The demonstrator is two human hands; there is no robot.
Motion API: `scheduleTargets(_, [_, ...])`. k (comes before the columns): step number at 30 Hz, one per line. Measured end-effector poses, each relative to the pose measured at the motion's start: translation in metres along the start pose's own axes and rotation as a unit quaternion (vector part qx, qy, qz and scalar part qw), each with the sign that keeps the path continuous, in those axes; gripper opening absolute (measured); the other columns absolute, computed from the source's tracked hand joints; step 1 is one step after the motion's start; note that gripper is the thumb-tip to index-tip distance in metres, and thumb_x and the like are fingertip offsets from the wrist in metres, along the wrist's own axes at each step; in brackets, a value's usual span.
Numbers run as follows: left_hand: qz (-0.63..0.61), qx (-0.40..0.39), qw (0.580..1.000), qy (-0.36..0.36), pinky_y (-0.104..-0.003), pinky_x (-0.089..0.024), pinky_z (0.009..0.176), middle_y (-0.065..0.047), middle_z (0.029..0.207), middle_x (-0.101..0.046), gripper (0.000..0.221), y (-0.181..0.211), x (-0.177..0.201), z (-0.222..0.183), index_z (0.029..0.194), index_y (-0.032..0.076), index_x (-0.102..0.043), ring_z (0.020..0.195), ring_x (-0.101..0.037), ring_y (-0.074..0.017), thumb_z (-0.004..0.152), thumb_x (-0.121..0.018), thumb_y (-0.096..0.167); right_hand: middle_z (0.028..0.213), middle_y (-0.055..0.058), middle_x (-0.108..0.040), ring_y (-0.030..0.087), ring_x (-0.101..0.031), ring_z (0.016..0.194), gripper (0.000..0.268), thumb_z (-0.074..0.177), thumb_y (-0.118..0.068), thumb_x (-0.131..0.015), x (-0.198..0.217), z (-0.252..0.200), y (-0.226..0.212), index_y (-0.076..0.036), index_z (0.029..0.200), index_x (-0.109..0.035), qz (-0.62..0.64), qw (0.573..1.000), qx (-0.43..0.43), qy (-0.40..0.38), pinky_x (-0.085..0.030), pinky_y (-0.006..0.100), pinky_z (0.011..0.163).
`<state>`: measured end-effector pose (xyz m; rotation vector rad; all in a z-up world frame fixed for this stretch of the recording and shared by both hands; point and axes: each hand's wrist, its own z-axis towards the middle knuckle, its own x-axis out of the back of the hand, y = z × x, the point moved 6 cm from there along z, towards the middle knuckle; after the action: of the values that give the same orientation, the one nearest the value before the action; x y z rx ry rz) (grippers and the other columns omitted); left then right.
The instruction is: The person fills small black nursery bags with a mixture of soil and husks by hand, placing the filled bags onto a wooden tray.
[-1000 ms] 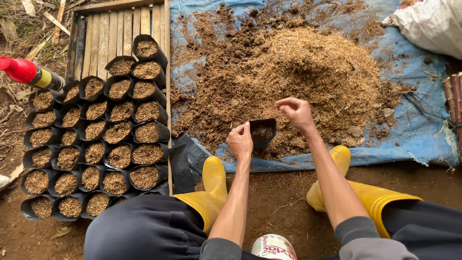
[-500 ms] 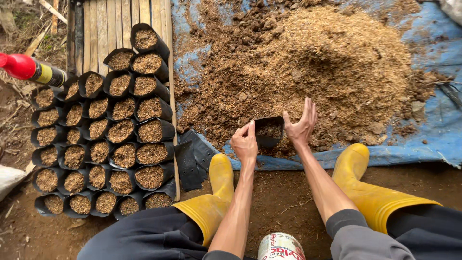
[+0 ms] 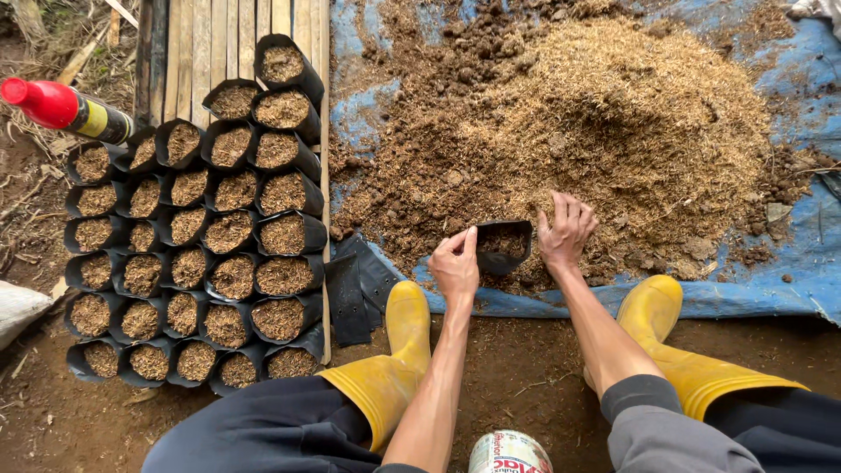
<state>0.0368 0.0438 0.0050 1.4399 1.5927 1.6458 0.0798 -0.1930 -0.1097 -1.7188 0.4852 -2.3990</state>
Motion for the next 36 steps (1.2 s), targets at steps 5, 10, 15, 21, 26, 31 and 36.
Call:
scheduleTargets(5, [0.004, -0.004, 1.000, 0.001, -0.027, -0.041, 0.054, -0.010, 0.059, -0.058, 0.013, -0.015, 0.001, -0.002, 0.088, 0.011, -0.076, 0.055, -0.051, -0.0128, 0.083, -0.069, 0.022, 0.107, 0.007, -0.049, 0.023, -0.038, 0.104, 0.034, 0.097, -0.033, -0.052, 0.000, -0.001, 0.002, -0.016, 0.126, -0.052, 0.055, 0.998, -0.019, 0.014, -0.029, 0.044, 0.089])
scheduleTargets(10, [0.006, -0.006, 1.000, 0.001, -0.029, -0.043, 0.056, -0.011, 0.058, -0.058, 0.013, -0.026, 0.000, 0.000, 0.086, 0.013, -0.076, 0.055, -0.056, -0.0174, 0.081, -0.071, 0.024, 0.107, 0.010, -0.050, 0.024, -0.040, 0.104, 0.035, 0.100, -0.034, -0.045, 0.005, 0.003, 0.004, -0.014, 0.128, -0.051, 0.072, 0.997, -0.016, 0.010, -0.030, 0.044, 0.090])
scheduleTargets(15, [0.011, -0.007, 1.000, -0.001, -0.030, -0.045, 0.057, -0.010, 0.059, -0.060, 0.013, -0.028, -0.007, 0.000, 0.085, 0.018, -0.076, 0.056, -0.058, -0.0197, 0.079, -0.072, 0.028, 0.102, 0.010, -0.054, 0.023, -0.044, 0.101, 0.033, 0.102, -0.034, -0.048, 0.003, 0.007, 0.020, -0.012, 0.126, -0.053, 0.087, 0.995, -0.039, 0.006, -0.035, 0.043, 0.087])
scheduleTargets(21, [-0.006, 0.025, 1.000, 0.014, -0.032, -0.050, 0.066, -0.011, 0.067, -0.066, 0.016, -0.038, -0.017, 0.000, 0.086, 0.022, -0.076, 0.070, -0.066, -0.0262, 0.076, -0.073, 0.034, 0.102, 0.021, -0.056, 0.031, -0.058, 0.094, 0.034, 0.086, 0.006, -0.056, 0.075, 0.013, -0.002, 0.002, 0.120, -0.059, 0.223, 0.966, -0.134, 0.006, -0.047, 0.042, 0.083])
scheduleTargets(26, [-0.025, 0.052, 0.998, 0.006, -0.036, -0.051, 0.070, -0.011, 0.073, -0.069, 0.018, -0.035, -0.024, 0.006, 0.086, 0.022, -0.076, 0.078, -0.067, -0.0311, 0.076, -0.072, 0.036, 0.102, 0.012, -0.064, 0.022, -0.062, 0.093, 0.031, 0.084, -0.014, -0.073, 0.086, 0.034, -0.008, -0.014, 0.115, -0.066, 0.385, 0.897, -0.191, -0.101, -0.051, 0.036, 0.084])
scheduleTargets(31, [-0.026, 0.055, 0.998, -0.008, -0.038, -0.052, 0.075, -0.011, 0.080, -0.071, 0.018, -0.031, -0.036, 0.006, 0.088, 0.021, -0.075, 0.083, -0.067, -0.0333, 0.078, -0.070, 0.034, 0.111, 0.024, -0.061, 0.035, -0.060, 0.101, 0.035, 0.083, -0.005, -0.068, 0.167, 0.044, -0.110, -0.006, 0.118, -0.063, 0.413, 0.843, -0.144, -0.312, -0.047, 0.045, 0.094])
scheduleTargets(36, [-0.025, 0.040, 0.999, -0.015, -0.038, -0.052, 0.075, -0.013, 0.084, -0.071, 0.015, -0.013, -0.031, -0.004, 0.091, 0.020, -0.075, 0.083, -0.067, -0.0338, 0.081, -0.069, 0.030, 0.113, 0.029, -0.061, 0.044, -0.057, 0.108, 0.040, 0.079, -0.001, -0.068, 0.177, 0.038, -0.151, -0.001, 0.119, -0.061, 0.324, 0.843, -0.048, -0.426, -0.041, 0.055, 0.101])
